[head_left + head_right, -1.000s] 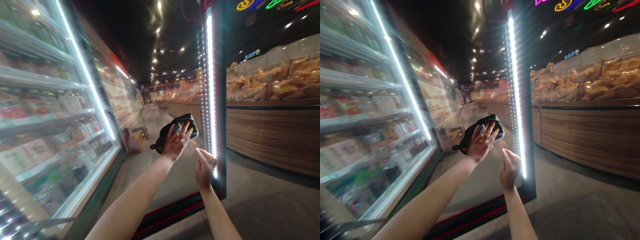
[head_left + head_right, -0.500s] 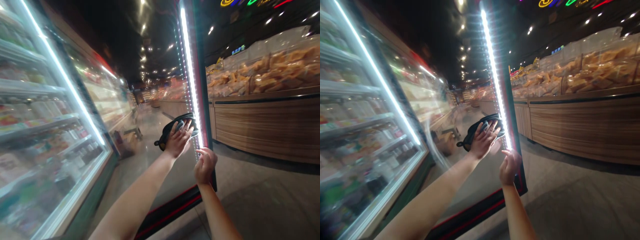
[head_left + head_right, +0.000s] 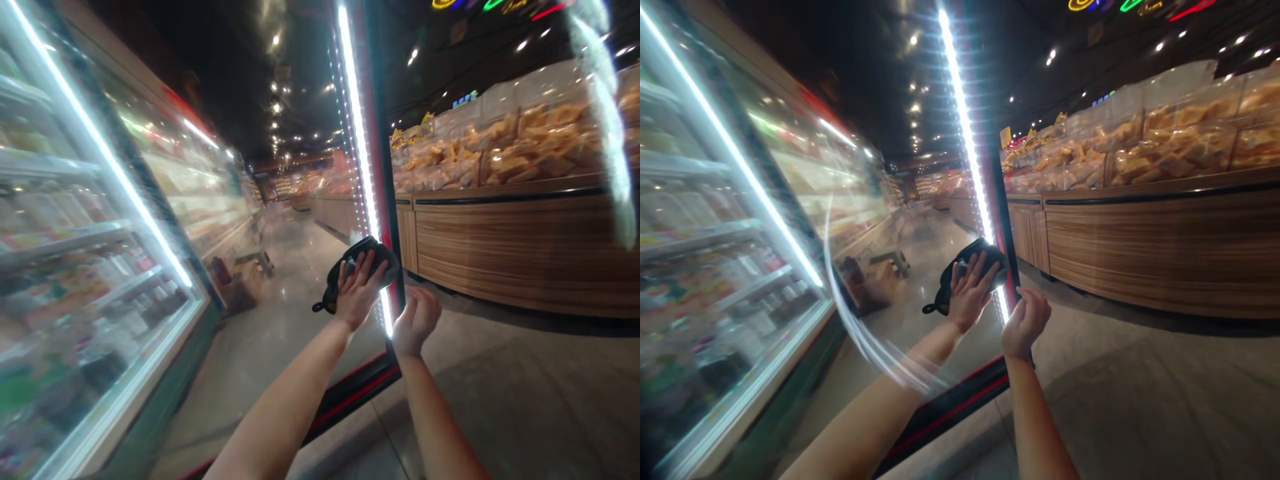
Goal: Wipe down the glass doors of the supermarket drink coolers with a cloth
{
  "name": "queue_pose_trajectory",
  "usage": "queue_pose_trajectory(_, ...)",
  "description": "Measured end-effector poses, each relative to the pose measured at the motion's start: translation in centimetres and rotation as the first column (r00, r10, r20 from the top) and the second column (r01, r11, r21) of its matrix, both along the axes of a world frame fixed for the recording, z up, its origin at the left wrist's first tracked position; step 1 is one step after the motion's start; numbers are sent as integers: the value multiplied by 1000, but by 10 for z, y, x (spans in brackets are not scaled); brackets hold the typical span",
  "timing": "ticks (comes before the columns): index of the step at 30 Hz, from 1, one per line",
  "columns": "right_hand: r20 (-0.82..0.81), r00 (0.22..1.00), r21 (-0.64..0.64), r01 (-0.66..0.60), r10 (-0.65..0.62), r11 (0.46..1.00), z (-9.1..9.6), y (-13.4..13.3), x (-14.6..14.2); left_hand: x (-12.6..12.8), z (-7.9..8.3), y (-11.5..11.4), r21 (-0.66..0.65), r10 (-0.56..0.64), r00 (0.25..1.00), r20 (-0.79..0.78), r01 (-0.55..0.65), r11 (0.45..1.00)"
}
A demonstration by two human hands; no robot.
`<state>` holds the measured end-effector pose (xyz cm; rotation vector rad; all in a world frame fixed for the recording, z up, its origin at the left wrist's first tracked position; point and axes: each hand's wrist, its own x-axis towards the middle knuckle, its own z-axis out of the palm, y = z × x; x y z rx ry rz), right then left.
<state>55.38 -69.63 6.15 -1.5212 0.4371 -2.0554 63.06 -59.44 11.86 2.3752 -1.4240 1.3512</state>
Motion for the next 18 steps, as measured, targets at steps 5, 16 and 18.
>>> queue_pose_trajectory(5, 17, 1000, 10, 5, -5, 1000, 1, -6, -2, 9, -16, -32, 94, -90, 993, 80, 82, 992)
queue_pose_trajectory(16, -142, 989, -61, -42, 33, 997, -33, -7, 1, 14, -95, 44, 405, -301, 953, 41, 260, 876)
queue_pose_trajectory(18, -90, 996, -20, -15, 13, 1000, -29, -5, 3, 15, -62, 41, 314, -220, 974, 50, 194, 929)
